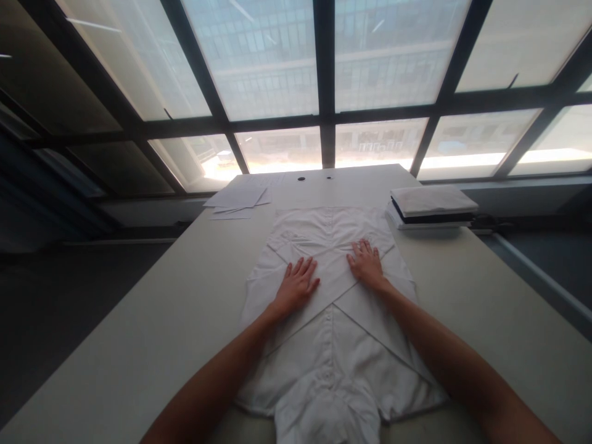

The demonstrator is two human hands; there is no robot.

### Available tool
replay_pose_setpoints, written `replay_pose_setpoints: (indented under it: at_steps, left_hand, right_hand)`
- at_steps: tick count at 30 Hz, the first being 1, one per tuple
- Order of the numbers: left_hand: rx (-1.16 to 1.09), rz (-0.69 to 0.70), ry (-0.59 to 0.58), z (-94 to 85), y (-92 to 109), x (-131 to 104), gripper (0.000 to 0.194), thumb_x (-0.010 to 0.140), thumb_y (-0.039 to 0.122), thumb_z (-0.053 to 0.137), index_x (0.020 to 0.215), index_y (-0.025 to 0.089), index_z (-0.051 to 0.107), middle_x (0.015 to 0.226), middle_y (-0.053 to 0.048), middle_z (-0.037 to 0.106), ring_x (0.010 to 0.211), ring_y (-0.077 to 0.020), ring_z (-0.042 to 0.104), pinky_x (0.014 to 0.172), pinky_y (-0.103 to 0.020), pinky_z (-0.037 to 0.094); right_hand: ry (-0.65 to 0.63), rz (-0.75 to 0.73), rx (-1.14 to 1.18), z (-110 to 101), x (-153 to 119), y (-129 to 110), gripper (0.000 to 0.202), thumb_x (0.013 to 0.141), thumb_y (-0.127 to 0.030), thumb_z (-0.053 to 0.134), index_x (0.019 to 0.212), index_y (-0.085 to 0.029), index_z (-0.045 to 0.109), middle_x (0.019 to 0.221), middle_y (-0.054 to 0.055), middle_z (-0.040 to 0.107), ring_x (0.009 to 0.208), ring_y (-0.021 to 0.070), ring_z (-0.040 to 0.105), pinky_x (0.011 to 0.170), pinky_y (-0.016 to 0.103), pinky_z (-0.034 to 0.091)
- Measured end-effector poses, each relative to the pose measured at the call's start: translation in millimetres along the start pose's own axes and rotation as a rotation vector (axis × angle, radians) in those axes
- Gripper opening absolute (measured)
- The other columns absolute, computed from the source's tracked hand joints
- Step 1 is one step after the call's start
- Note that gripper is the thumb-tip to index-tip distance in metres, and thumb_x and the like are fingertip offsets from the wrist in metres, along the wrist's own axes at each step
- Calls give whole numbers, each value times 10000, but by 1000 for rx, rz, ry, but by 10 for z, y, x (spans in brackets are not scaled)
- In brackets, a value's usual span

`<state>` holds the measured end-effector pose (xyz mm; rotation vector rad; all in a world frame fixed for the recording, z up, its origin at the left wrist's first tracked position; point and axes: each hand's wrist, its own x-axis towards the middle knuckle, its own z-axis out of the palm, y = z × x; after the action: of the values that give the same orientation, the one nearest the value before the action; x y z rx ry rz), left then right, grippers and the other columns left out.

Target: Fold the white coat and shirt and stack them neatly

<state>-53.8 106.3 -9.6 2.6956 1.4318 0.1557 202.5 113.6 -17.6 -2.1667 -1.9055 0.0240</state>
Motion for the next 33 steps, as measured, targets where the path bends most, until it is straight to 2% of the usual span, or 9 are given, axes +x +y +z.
replay_pose_setpoints:
  at_steps: [10, 12, 14, 17, 19, 21, 23, 27, 33]
  left_hand:
    - [32, -26, -8, -5, -27, -7, 571, 1024, 487, 285, 1557, 281, 274, 1629, -15, 222, 1511, -260, 159, 1206, -542, 154]
    - [31, -27, -5, -18, -14, -9, 571, 1024, 486, 286, 1556, 279, 278, 1626, -17, 230, 1510, -263, 165, 1204, -547, 155]
    - [30, -24, -1, -25, -8, -9, 573, 1023, 484, 289, 1557, 276, 279, 1626, -20, 234, 1509, -266, 165, 1203, -550, 156]
    - [38, -20, 5, -21, -10, -9, 572, 1022, 481, 295, 1556, 276, 283, 1625, -25, 238, 1509, -267, 167, 1201, -548, 163]
    - [45, -23, 4, -16, -15, -7, 570, 1021, 476, 299, 1555, 277, 287, 1624, -26, 241, 1509, -266, 169, 1201, -546, 168]
    - [48, -24, -2, -13, -18, -5, 571, 1020, 472, 304, 1555, 275, 284, 1625, -25, 240, 1509, -263, 168, 1202, -543, 168]
    - [51, -23, -3, -14, -20, -3, 574, 1019, 469, 309, 1556, 270, 280, 1626, -25, 235, 1510, -262, 165, 1203, -542, 168]
    - [38, -24, -8, -24, -17, -2, 570, 1016, 456, 321, 1555, 274, 285, 1625, -27, 239, 1508, -266, 170, 1204, -538, 165]
    - [17, -17, 4, -33, -17, -11, 564, 1015, 455, 328, 1548, 272, 306, 1623, -16, 243, 1507, -263, 175, 1212, -528, 146]
  right_hand:
    - [46, -26, 39, -31, 0, -3, 551, 987, -385, 386, 1459, -108, 454, 1565, 199, 346, 1468, 311, 248, 1164, 524, 166]
    - [83, -112, 68, -70, 1, -24, 548, 994, -384, 387, 1463, -107, 450, 1575, 193, 329, 1481, 301, 218, 1179, 509, 135]
    - [88, -265, 117, -101, -6, -53, 555, 1003, -391, 382, 1484, -119, 422, 1591, 169, 307, 1495, 268, 188, 1195, 468, 120]
    - [-21, -530, 179, -101, -33, -100, 560, 1012, -430, 375, 1508, -170, 394, 1603, 115, 302, 1498, 221, 191, 1202, 423, 140]
    - [-111, -630, 179, -79, -51, -124, 567, 1011, -472, 373, 1513, -207, 390, 1603, 91, 308, 1495, 217, 203, 1202, 433, 145]
    - [-152, -606, 150, -56, -58, -137, 582, 1012, -495, 358, 1519, -211, 378, 1606, 92, 300, 1495, 230, 203, 1201, 456, 139]
    - [-152, -503, 110, -40, -49, -136, 599, 1015, -497, 341, 1529, -189, 355, 1615, 110, 269, 1497, 248, 193, 1198, 475, 134]
    - [-130, -308, 37, -24, -12, -108, 601, 1019, -479, 323, 1539, -178, 330, 1627, 120, 230, 1498, 268, 179, 1192, 495, 121]
    - [-63, -92, -8, 0, 4, -60, 597, 1020, -467, 309, 1536, -168, 335, 1614, 152, 257, 1491, 285, 185, 1180, 516, 108]
